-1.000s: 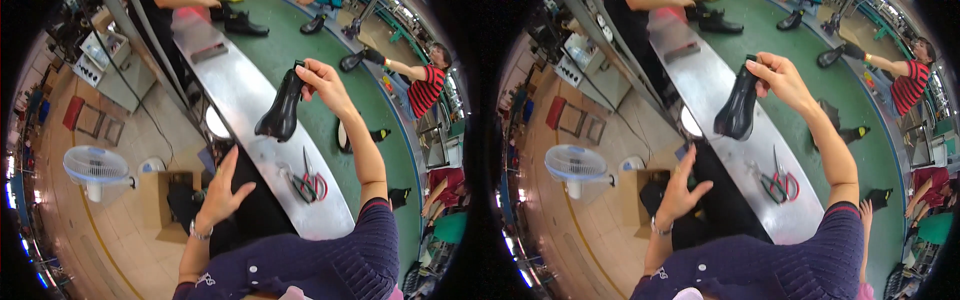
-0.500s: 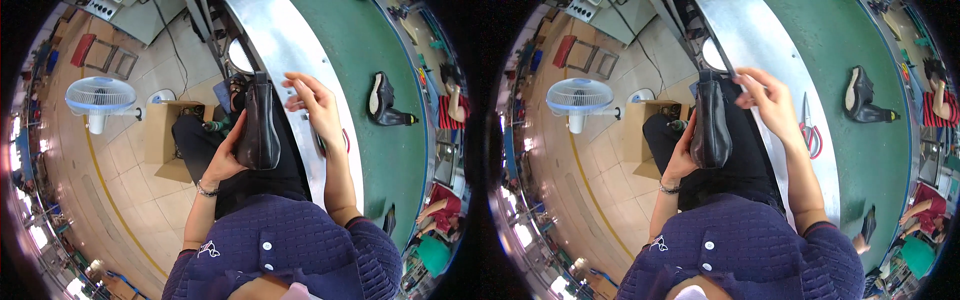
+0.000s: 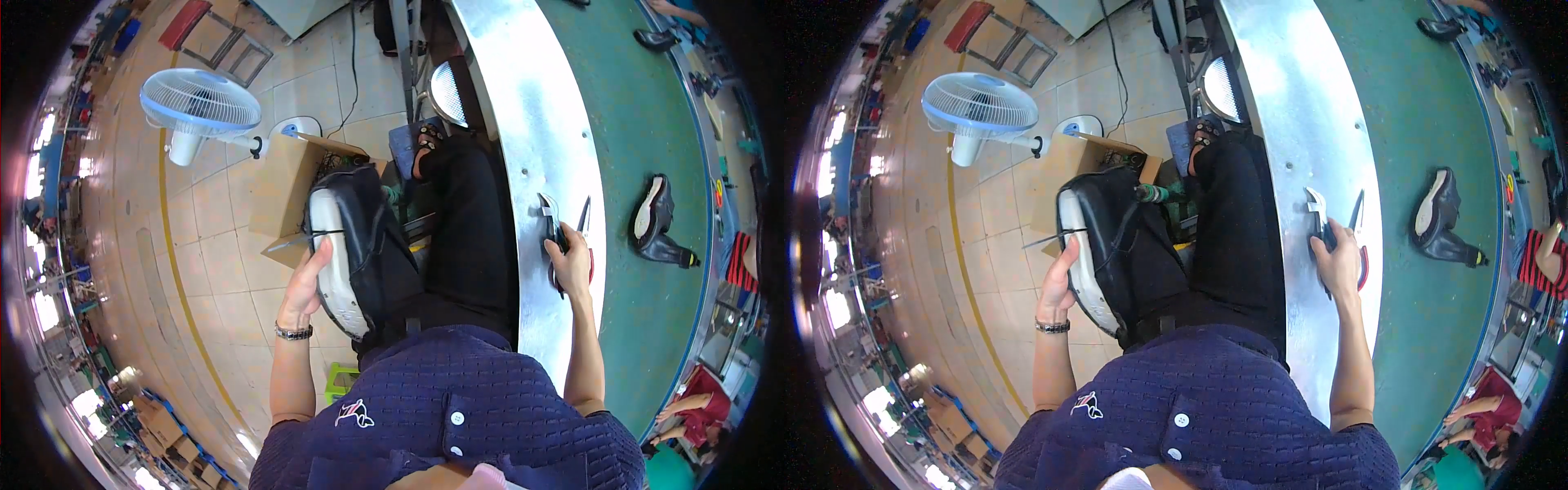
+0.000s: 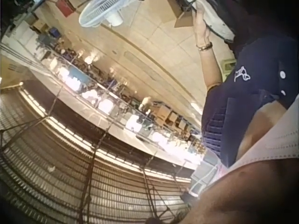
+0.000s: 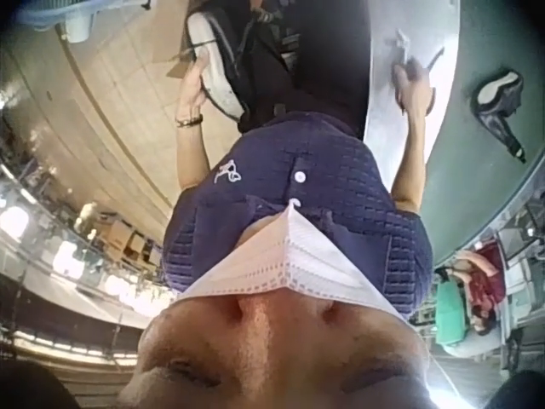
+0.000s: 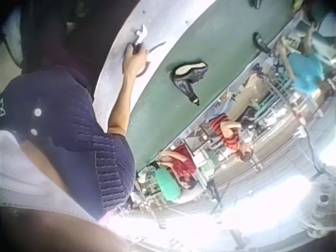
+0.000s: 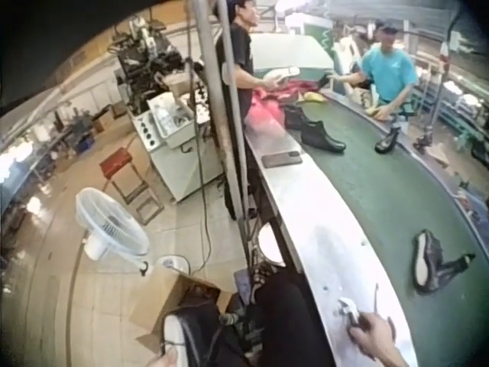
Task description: The recorder is assembling and inspecting shoes on a factory production line, using various hand tools to trim and adjust the shoe components.
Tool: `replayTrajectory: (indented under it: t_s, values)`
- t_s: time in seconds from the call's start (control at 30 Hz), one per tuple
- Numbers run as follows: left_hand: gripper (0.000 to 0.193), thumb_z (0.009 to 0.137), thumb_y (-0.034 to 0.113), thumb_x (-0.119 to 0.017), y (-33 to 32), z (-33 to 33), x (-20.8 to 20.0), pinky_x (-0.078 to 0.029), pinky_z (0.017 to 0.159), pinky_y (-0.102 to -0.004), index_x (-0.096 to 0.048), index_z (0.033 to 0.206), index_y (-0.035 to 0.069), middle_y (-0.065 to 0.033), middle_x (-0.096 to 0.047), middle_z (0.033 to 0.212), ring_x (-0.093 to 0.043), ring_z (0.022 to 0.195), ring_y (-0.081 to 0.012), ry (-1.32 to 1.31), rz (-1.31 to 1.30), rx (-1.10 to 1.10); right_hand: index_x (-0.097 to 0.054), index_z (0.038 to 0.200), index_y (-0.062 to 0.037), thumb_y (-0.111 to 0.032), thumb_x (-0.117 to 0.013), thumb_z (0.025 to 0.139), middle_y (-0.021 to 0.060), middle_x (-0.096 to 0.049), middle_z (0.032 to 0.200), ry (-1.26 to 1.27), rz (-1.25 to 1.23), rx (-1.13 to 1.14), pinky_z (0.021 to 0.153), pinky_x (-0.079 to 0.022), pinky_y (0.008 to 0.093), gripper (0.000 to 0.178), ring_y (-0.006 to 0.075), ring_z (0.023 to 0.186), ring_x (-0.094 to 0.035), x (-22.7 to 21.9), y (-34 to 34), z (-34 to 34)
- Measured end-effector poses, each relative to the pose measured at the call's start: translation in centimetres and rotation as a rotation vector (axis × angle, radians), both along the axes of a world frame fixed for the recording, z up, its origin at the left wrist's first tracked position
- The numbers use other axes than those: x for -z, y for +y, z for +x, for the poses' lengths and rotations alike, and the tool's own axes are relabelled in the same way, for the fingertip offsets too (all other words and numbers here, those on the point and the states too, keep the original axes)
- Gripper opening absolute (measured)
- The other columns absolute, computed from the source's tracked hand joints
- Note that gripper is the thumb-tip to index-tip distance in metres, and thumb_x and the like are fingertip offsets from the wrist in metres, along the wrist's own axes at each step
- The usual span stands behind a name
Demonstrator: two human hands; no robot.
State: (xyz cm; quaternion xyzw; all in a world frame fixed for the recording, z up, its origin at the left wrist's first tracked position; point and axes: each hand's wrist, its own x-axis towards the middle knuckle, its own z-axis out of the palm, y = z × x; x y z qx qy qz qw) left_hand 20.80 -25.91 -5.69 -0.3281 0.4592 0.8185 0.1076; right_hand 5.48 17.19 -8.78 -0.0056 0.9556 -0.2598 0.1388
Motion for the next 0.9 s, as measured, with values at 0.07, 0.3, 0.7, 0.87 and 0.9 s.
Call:
replayTrajectory:
  t_s: [0.07,0.3,0.7,0.87,0.9]
  values:
    - [0.065,0.092,0.04,-0.064,1.6,-1.3,-1.6,-0.047,0.094,-0.0302,-0.042,0.139,0.0,-0.0086,-0.057,0.126,-0.057,0.11,-0.0158,-0.038,-0.041,0.037,-0.057,0.123,0.0012,-0.016,-0.068,0.083,0.01,-0.064,0.092,-0.237,-0.382,0.212,0.071,-0.048,0.031,0.044,0.0173,0.082,-0.061,0.1,0.5,-0.8]
    - [0.071,0.094,0.043,-0.061,5.1,-4.7,-2.3,-0.042,0.097,-0.0297,-0.034,0.143,0.0,-0.0088,-0.052,0.128,-0.051,0.112,-0.0155,0.144,-0.193,0.204,-0.04,0.141,-0.0051,-0.02,-0.069,0.087,0.0135,-0.071,0.089,-0.853,-0.959,0.095,0.04,-0.036,0.0159,0.063,0.0136,0.064,-0.064,-9.1,-8.8,-1.3]
    - [0.065,0.095,0.037,-0.058,5.4,-5.8,2.4,-0.039,0.102,-0.0344,-0.037,0.142,-0.002,-0.0219,-0.054,0.13,-0.054,0.12,-0.0287,0.196,-0.556,0.106,-0.007,0.155,-0.0131,-0.011,-0.048,0.1,0.0243,-0.062,0.118,-1.054,-0.84,-0.274,0.088,-0.051,0.0307,0.068,0.0265,0.107,-0.064,-12.3,-20.6,-1.8]
    - [0.046,0.092,0.025,-0.062,5.1,-9.0,0.1,-0.045,0.094,-0.0334,-0.053,0.131,0.001,-0.0206,-0.062,0.12,-0.061,0.111,-0.0281,0.322,-0.829,-0.157,-0.011,0.154,-0.0159,-0.011,-0.05,0.1,0.0155,-0.064,0.109,-1.084,-0.691,-0.242,0.085,-0.053,0.0342,0.068,0.0226,0.099,-0.065,-12.8,-22.5,-3.5]
    - [0.04,0.092,0.023,-0.061,5.0,-9.4,0.2,-0.048,0.09,-0.033,-0.058,0.126,0.002,-0.0193,-0.065,0.114,-0.064,0.105,-0.0279,0.277,-0.794,-0.165,-0.012,0.154,-0.0168,-0.011,-0.051,0.099,0.0124,-0.064,0.103,-1.114,-0.627,-0.19,0.082,-0.054,0.0357,0.068,0.021,0.094,-0.066,-13.1,-22.7,-3.8]
